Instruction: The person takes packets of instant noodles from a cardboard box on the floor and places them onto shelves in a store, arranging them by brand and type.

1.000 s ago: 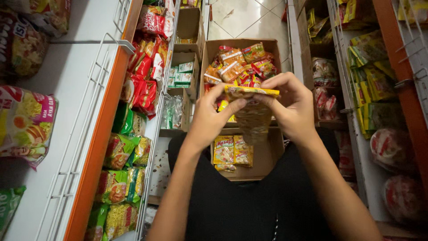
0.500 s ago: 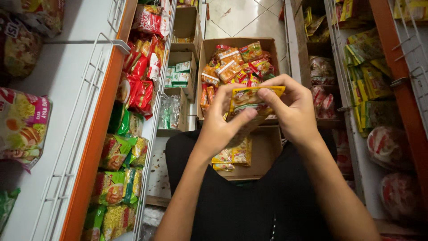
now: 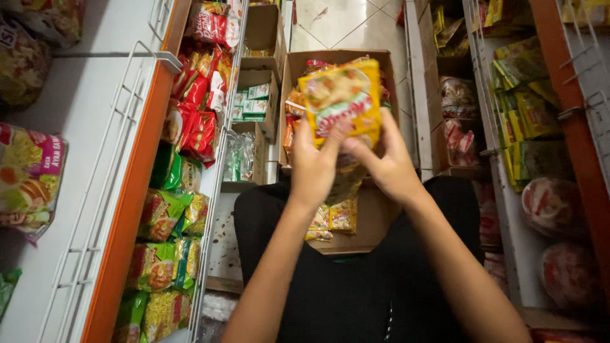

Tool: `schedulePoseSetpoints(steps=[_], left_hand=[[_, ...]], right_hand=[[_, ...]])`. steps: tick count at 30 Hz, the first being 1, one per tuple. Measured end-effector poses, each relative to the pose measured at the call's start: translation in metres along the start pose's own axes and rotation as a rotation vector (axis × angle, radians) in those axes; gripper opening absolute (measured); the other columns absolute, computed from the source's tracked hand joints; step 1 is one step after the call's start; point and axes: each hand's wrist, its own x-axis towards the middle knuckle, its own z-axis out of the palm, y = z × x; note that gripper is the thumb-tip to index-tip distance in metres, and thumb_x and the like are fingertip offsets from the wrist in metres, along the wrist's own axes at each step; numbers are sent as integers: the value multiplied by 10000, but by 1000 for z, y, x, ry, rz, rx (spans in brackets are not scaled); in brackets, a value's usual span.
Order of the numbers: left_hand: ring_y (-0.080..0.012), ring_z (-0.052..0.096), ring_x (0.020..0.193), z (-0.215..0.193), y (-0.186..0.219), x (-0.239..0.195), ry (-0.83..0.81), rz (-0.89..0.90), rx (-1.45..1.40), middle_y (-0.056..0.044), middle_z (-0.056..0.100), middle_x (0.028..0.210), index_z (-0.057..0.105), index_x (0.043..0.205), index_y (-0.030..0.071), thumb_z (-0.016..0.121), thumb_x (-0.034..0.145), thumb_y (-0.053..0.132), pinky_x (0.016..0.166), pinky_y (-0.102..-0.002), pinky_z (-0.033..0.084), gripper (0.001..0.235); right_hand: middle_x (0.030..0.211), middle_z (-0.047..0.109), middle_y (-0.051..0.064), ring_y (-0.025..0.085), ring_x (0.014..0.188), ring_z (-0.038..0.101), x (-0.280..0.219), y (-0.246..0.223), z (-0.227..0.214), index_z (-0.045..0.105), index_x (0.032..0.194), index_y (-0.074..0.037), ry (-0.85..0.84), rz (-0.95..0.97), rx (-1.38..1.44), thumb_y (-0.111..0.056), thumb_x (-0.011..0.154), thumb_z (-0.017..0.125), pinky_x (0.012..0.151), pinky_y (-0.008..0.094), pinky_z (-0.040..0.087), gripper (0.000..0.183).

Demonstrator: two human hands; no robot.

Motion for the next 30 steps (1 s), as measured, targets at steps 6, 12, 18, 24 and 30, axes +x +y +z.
schedulePoseSetpoints(steps=[6, 12, 18, 24, 30], left_hand=[[-171, 647, 1164, -26, 5, 22, 71, -39, -290, -117, 634, 1327, 452, 1454, 11, 636, 1081, 166, 1039, -338, 544, 444], [-234, 643, 1206, -56, -2, 18, 151, -78, -213, -167, 564, 1395, 142, 1527, 284, 732, 942, 42, 1030, -415, 558, 865], [-212, 581, 1317, -61, -27, -19, -12, -392, -316, -124, 627, 1404, 617, 1330, -36, 695, 940, 83, 1145, -380, 442, 415], [-234, 573, 1173, -38, -55, -80, -93, -695, -472, -131, 662, 1291, 589, 1389, -49, 582, 1032, 168, 1011, -425, 418, 418], [-246, 539, 1356, -37, -47, -87, -130, -307, -126, -111, 537, 1431, 589, 1375, -118, 561, 996, 148, 1155, -382, 414, 463]], right_hand=[[1163, 732, 60, 141, 1071, 671, -18, 31, -15, 645, 1256, 2, -203, 254, -62, -171, 937, 729, 969, 312, 544, 373], [1206, 726, 45, 131, 1107, 660, -39, 28, -33, 632, 1300, -1, -202, 308, 35, -153, 940, 704, 1001, 330, 515, 397], [1264, 635, 19, 134, 1219, 596, -38, -13, -41, 617, 1331, 20, -143, 39, 15, -106, 978, 704, 1104, 318, 454, 385], [1166, 651, 0, 99, 1114, 610, -23, -17, -21, 626, 1273, -15, -42, 17, 19, -122, 973, 698, 1013, 273, 488, 327], [1048, 650, 14, 73, 962, 600, -23, -8, -5, 597, 1119, -42, 130, 59, 7, -158, 1035, 668, 867, 245, 506, 159]])
